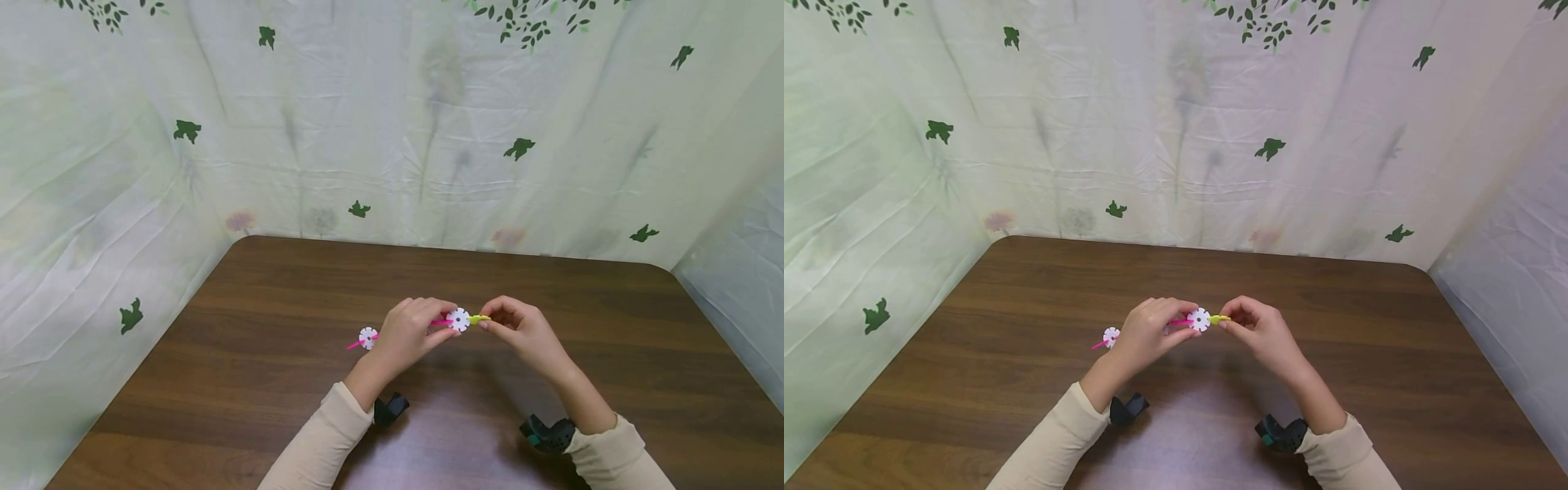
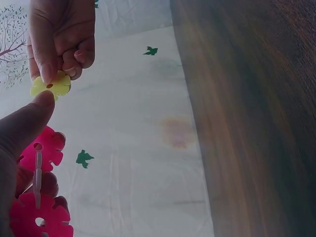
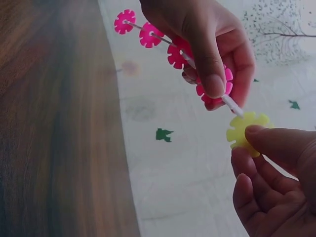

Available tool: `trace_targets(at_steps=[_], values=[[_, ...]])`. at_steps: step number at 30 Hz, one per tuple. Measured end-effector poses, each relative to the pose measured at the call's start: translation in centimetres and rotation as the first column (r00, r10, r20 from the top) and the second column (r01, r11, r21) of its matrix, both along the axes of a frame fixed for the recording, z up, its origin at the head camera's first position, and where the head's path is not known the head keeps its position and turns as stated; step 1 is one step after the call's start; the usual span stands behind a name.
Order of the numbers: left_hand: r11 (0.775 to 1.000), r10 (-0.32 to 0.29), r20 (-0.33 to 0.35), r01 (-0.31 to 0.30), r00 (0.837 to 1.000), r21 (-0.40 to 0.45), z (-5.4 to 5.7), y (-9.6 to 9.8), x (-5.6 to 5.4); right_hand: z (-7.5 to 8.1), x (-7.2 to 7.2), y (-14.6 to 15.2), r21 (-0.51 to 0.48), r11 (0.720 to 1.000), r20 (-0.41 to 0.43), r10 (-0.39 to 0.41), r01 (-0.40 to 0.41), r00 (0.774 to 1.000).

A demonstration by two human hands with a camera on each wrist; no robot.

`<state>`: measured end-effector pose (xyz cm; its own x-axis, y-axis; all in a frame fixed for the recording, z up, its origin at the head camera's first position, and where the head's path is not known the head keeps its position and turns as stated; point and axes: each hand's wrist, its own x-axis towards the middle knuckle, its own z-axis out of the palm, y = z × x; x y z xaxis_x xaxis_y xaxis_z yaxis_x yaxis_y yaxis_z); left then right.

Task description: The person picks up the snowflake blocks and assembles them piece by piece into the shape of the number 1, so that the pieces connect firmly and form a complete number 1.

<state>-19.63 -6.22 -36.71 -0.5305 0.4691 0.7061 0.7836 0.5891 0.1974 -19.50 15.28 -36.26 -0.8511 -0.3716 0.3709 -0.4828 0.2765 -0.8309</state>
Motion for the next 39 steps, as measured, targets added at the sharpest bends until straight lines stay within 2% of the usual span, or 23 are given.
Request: trace_targets(at_steps=[4,7,10,14,18,24,27,30,35,37,39], values=[[1.000,-0.004,-0.003,0.004,1.000,0.002,0.1,0.0,0.0,0.0,0.1,-0.1,0.002,1.000,-0.045,-0.014,0.014,0.999],[1.000,-0.007,-0.007,0.007,1.000,-0.002,0.0,0.0,0.0,-0.1,0.1,-0.2,0.007,1.000,-0.119,-0.026,0.027,0.993],[1.000,-0.015,-0.013,0.015,1.000,-0.009,0.0,0.0,0.0,0.0,0.2,-0.2,0.005,1.000,-0.217,-0.028,0.030,0.976],[1.000,-0.027,-0.018,0.027,0.999,-0.015,0.0,0.0,0.0,1.4,1.1,-0.7,0.004,1.000,-0.315,-0.011,0.013,0.949],[0.999,-0.044,-0.024,0.044,0.999,-0.017,0.0,0.0,0.1,2.3,1.6,-1.0,0.015,1.000,-0.354,0.019,-0.014,0.935],[0.998,-0.052,-0.018,0.052,0.998,-0.029,0.1,0.0,0.1,2.2,1.5,-1.1,0.033,0.999,-0.376,0.031,-0.020,0.926],[0.998,-0.048,-0.013,0.047,0.999,-0.030,0.1,0.0,0.1,2.1,1.5,-1.3,0.019,0.999,-0.354,0.035,-0.030,0.934],[0.999,-0.046,-0.007,0.046,0.999,-0.026,0.1,0.0,0.1,2.0,1.5,-1.4,0.010,0.999,-0.287,0.034,-0.033,0.957],[0.999,-0.047,-0.004,0.047,0.999,-0.025,-0.1,0.2,0.0,1.4,1.4,-1.5,-0.018,0.999,-0.068,0.043,-0.045,0.997],[0.998,-0.049,-0.003,0.049,0.999,-0.027,-0.2,0.2,0.0,0.8,1.2,-1.5,-0.049,0.997,0.029,0.066,-0.065,0.997],[0.998,-0.050,-0.001,0.050,0.999,-0.029,-0.2,0.3,0.1,0.1,0.8,-1.5,-0.106,0.990,0.120,0.103,-0.090,0.987]])
